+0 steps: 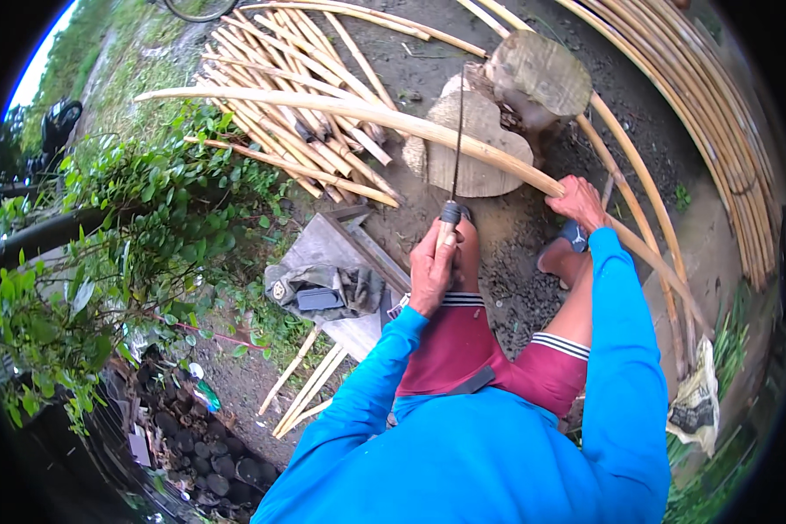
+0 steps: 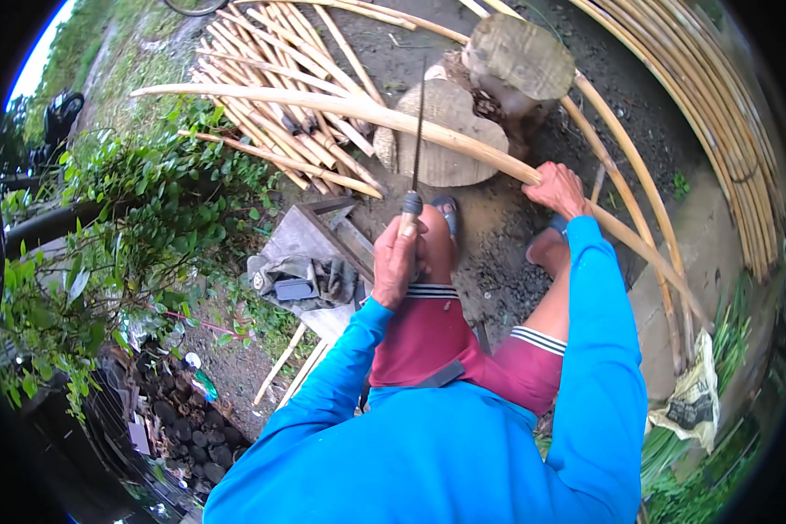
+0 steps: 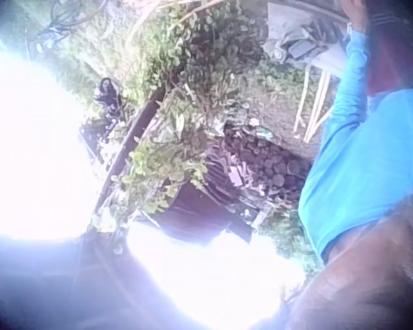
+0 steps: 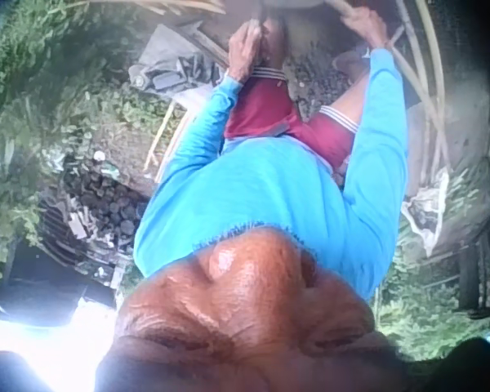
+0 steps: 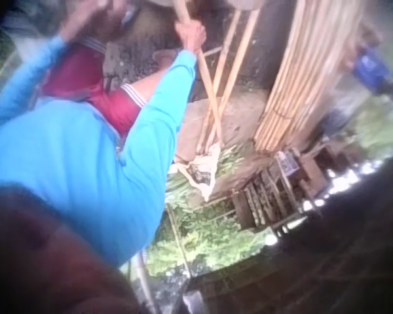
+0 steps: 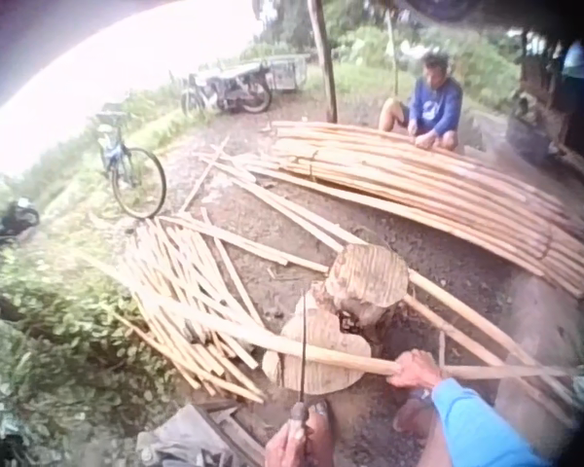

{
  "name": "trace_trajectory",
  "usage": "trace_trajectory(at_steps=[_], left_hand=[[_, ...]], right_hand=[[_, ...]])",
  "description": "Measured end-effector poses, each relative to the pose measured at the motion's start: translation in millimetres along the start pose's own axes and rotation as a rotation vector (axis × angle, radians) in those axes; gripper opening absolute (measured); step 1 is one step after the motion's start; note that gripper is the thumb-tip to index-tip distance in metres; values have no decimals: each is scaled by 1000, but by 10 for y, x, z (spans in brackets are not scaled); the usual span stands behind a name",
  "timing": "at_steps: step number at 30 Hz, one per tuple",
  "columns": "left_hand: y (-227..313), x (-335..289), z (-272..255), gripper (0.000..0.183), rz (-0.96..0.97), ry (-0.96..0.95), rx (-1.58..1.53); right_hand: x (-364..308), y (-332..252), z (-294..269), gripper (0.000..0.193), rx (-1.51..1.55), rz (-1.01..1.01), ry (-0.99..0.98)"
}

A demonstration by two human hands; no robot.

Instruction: The person cuts bamboo poles on a wooden stump using a hand saw, breaks the cut sections by hand, and sets the pieces aside.

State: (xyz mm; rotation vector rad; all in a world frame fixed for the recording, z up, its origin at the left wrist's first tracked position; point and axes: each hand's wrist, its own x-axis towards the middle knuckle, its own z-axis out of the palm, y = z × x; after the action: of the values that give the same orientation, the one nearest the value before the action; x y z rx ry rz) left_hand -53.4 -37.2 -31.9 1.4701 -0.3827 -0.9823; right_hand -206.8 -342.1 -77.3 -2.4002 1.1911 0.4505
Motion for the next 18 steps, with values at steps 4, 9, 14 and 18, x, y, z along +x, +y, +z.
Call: trace_trajectory(at_steps=[4, 9, 14, 18], left_hand=[[154, -60, -71, 37, -103, -46, -167], [272, -142, -350, 45, -149, 36, -192], [203, -157, -608, 41, -152, 49, -151], [133, -139, -649, 40, -164, 74, -118]], right_hand=[[-23, -19, -41, 39, 46, 34, -6], [-19, -41, -71, 39, 34, 56, -7], [-10, -74, -87, 40, 23, 22, 25], [63, -100, -128, 39, 68, 0, -56]])
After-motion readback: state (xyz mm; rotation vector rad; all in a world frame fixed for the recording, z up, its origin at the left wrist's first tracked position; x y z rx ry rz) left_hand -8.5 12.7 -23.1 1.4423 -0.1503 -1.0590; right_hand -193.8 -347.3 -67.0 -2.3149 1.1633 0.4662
